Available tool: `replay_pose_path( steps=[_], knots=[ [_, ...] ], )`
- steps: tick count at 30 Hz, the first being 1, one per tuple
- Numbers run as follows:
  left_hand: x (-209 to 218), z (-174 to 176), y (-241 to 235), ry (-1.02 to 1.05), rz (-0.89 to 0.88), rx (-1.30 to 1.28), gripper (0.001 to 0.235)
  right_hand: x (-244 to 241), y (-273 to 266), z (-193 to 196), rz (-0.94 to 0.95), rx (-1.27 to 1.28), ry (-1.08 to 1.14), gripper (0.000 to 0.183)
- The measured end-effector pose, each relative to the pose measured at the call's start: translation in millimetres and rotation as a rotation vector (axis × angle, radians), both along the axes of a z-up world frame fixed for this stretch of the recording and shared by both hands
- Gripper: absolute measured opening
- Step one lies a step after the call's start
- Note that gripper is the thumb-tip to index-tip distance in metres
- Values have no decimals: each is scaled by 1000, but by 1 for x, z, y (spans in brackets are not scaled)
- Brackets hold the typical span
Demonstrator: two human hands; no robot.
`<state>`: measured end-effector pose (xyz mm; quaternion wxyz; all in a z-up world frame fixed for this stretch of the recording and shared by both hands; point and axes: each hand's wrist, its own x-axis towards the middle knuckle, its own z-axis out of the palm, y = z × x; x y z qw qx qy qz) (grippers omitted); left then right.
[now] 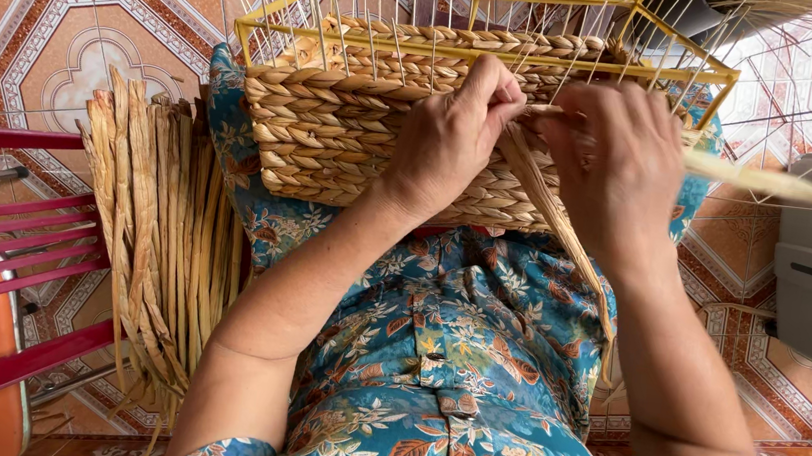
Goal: The person weaves a rectangular basket using dried palm leaves on a yellow metal frame. They interlace the leaves through vertical spokes, trim excess material with scissors, and continue weaving the sides.
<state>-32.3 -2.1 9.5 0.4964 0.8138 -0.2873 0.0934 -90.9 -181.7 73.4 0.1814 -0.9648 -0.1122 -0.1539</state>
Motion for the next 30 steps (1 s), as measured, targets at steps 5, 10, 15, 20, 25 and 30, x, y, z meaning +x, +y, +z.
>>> replay_pose_path(
  steps=[5,10,15,20,25,30],
  knots=[
    [12,5,2,111,-126,-20,16,-33,5,-8,-92,-157,133,48],
    [19,21,4,452,-256,-120,17,-33,14,-11,-73,-93,141,35],
    [23,27,8,530,-305,-101,10,-31,15,-8,-105,67,239,26],
    [40,41,15,749,-410,-16,16,-22,2,-2,43,-162,198,18],
    [58,50,13,734,-640,200,20,3,-11,17,125,-388,79,8],
    [26,5,-21,209,-269,308,17,3,-6,35,150,-256,-142,8]
  ],
)
